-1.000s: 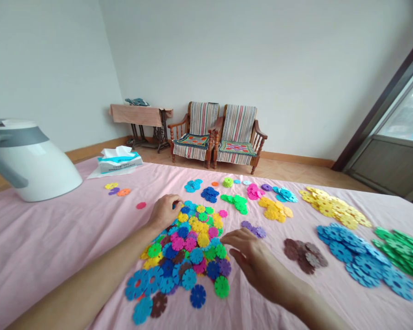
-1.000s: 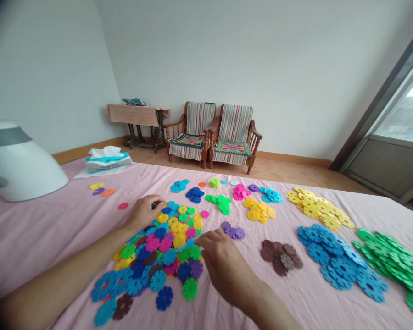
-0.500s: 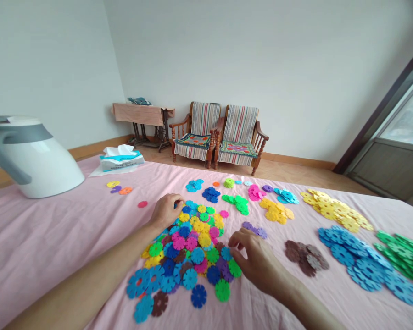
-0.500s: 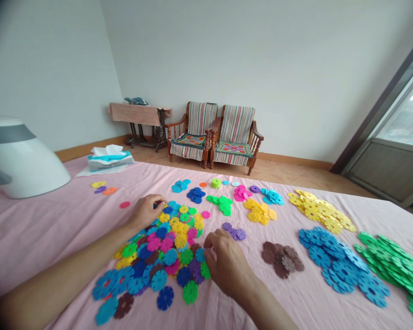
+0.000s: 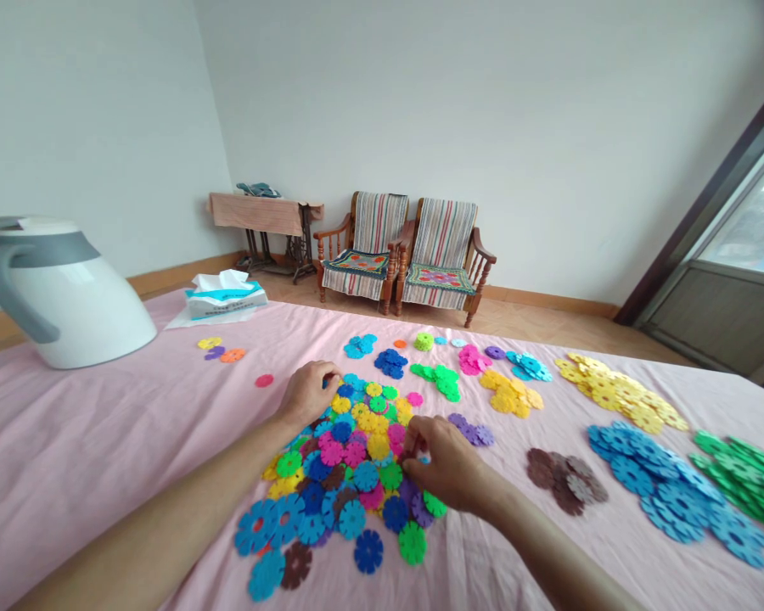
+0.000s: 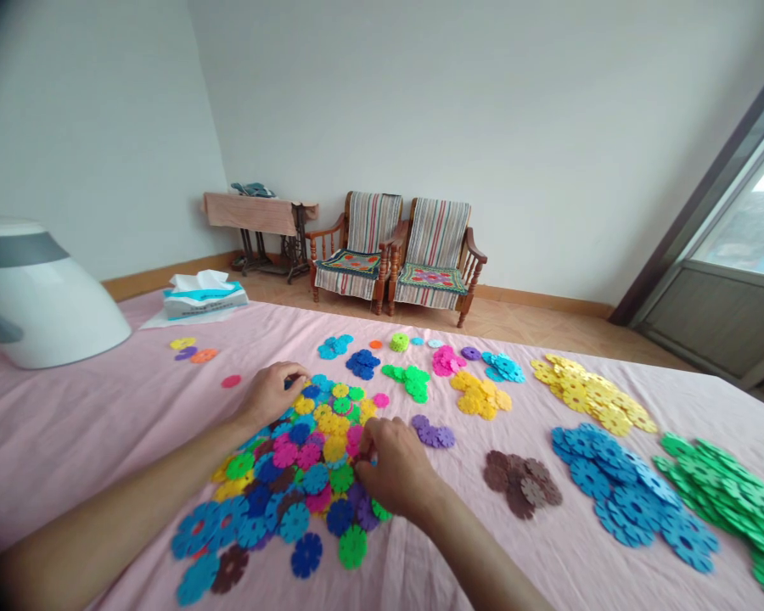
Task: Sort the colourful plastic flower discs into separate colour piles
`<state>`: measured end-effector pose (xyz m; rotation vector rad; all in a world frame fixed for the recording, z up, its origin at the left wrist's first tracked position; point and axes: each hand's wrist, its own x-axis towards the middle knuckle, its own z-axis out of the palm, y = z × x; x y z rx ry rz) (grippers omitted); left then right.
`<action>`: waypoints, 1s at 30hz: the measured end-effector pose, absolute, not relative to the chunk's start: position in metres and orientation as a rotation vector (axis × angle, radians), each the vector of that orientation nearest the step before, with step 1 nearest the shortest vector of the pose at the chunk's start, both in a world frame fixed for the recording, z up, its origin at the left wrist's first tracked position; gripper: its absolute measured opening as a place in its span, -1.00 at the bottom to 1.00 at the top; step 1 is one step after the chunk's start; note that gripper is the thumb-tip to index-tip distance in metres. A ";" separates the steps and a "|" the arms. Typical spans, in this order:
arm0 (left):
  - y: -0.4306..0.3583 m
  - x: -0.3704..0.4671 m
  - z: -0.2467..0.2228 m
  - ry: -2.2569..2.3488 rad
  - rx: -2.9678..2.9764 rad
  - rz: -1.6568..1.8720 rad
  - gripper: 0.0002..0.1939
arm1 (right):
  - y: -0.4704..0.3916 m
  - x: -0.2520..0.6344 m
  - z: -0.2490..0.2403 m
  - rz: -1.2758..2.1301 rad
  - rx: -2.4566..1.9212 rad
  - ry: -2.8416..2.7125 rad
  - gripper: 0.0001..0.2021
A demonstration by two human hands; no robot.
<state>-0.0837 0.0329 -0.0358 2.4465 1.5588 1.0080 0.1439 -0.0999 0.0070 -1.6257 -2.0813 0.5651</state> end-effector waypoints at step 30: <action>0.035 -0.083 -0.037 1.529 2.462 1.009 -0.81 | -0.115 0.284 0.025 0.372 -1.959 -1.915 -0.80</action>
